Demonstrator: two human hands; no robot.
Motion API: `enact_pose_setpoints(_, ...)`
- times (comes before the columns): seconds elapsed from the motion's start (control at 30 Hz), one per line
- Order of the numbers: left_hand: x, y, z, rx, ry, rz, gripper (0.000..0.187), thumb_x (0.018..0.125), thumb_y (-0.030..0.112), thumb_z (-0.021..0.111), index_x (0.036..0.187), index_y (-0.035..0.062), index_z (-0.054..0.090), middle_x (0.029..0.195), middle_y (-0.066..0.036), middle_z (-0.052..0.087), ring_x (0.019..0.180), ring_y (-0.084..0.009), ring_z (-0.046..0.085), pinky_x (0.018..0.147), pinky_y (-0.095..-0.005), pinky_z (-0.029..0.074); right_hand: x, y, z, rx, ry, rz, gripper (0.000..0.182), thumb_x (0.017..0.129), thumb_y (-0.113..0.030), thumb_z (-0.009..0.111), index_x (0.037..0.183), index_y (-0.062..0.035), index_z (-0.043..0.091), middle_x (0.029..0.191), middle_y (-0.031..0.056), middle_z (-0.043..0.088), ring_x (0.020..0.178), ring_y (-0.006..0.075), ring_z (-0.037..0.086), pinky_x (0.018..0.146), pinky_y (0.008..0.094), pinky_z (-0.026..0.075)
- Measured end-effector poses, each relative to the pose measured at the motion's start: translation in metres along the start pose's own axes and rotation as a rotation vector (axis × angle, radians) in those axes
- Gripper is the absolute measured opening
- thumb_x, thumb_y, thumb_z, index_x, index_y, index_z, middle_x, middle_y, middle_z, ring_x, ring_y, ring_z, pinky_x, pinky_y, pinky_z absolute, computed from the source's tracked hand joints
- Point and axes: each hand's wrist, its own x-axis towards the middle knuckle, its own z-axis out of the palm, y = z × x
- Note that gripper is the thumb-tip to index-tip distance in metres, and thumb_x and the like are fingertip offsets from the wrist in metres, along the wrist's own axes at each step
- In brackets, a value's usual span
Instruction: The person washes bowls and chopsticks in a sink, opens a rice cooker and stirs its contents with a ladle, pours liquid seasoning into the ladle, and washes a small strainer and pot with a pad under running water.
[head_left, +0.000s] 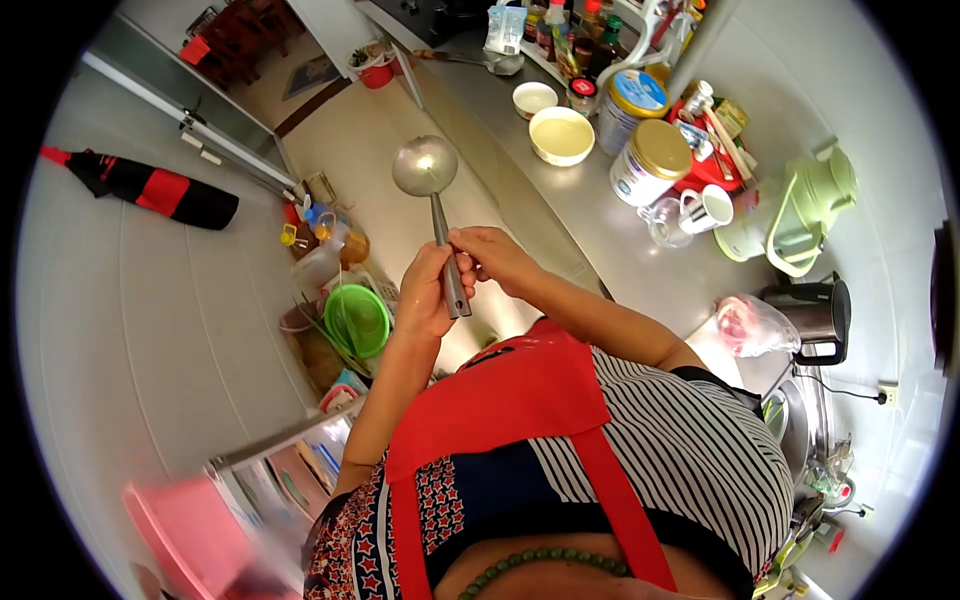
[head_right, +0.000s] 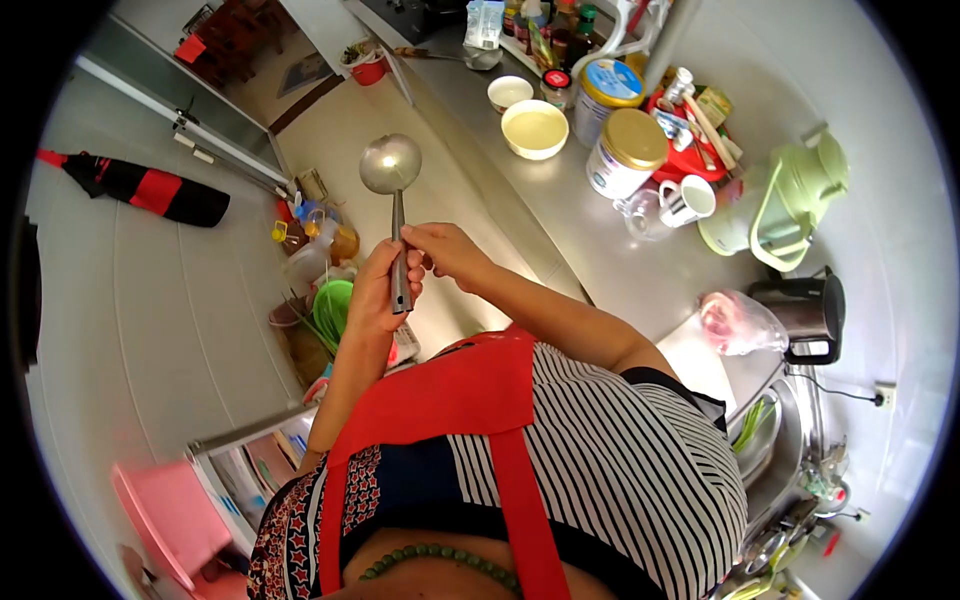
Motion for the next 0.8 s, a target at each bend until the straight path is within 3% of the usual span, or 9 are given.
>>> enact_pose_setpoints(0.1, 0.037, 0.038, -0.007, 0.091, 0.028, -0.031, 0.020, 0.088, 0.022, 0.045, 0.097, 0.0037, 0.047, 0.072, -0.007, 0.054, 0.056, -0.0139, 0.052, 0.046, -0.0239, 0.045, 0.055, -0.022, -0.010, -0.053, 0.084, -0.018, 0.034, 0.087, -0.039, 0.050, 0.086, -0.0065, 0.061, 0.079, 0.0000, 0.057, 0.056, 0.0072, 0.040, 0.046, 0.0193, 0.032)
enact_pose_setpoints(0.27, 0.124, 0.089, -0.009, 0.109, 0.048, -0.070, 0.025, 0.088, 0.022, 0.047, 0.103, 0.0030, 0.047, 0.071, -0.005, 0.053, 0.055, -0.0121, 0.048, 0.045, -0.0225, 0.039, 0.152, -0.066, -0.056, -0.063, 0.265, -0.088, 0.028, 0.086, -0.033, 0.051, 0.090, -0.0070, 0.060, 0.079, 0.0001, 0.058, 0.055, 0.0070, 0.041, 0.045, 0.0191, 0.032)
enact_pose_setpoints(0.37, 0.185, 0.116, -0.016, 0.112, 0.022, -0.128, 0.025, 0.088, 0.022, 0.047, 0.104, 0.0033, 0.047, 0.070, -0.004, 0.052, 0.054, -0.0114, 0.047, 0.045, -0.0218, 0.038, 0.216, -0.093, -0.115, -0.036, 0.377, -0.139, 0.020, 0.084, -0.025, 0.053, 0.091, -0.0070, 0.060, 0.075, 0.0008, 0.057, 0.051, 0.0072, 0.043, 0.044, 0.0201, 0.033)
enact_pose_setpoints(0.5, 0.261, 0.155, -0.025, 0.132, 0.005, -0.244, 0.028, 0.088, 0.026, 0.051, 0.105, 0.0040, 0.050, 0.069, -0.001, 0.050, 0.050, -0.0073, 0.044, 0.043, -0.0185, 0.037, 0.322, -0.129, -0.216, 0.102, 0.690, -0.318, 0.017, 0.081, -0.016, 0.056, 0.095, -0.0067, 0.059, 0.073, 0.0021, 0.059, 0.049, 0.0076, 0.046, 0.039, 0.0204, 0.033)
enact_pose_setpoints(0.67, 0.330, 0.196, -0.014, 0.194, 0.070, -0.313, 0.029, 0.088, 0.026, 0.052, 0.107, 0.0033, 0.049, 0.068, -0.001, 0.049, 0.048, -0.0067, 0.044, 0.040, -0.0178, 0.037, 0.442, -0.159, -0.335, 0.050, 1.041, -0.265, 0.041, 0.073, -0.008, 0.062, 0.112, -0.0019, 0.051, 0.072, 0.0075, 0.059, 0.050, 0.0121, 0.053, 0.038, 0.0218, 0.040)
enact_pose_setpoints(0.8, 0.360, 0.217, -0.010, 0.227, 0.085, -0.332, 0.030, 0.088, 0.026, 0.052, 0.107, 0.0029, 0.049, 0.067, -0.001, 0.050, 0.047, -0.0065, 0.043, 0.039, -0.0169, 0.036, 0.493, -0.155, -0.372, -0.006, 1.147, -0.092, 0.064, 0.068, -0.005, 0.064, 0.125, 0.0008, 0.037, 0.074, 0.0125, 0.060, 0.055, 0.0178, 0.059, 0.043, 0.0269, 0.051)
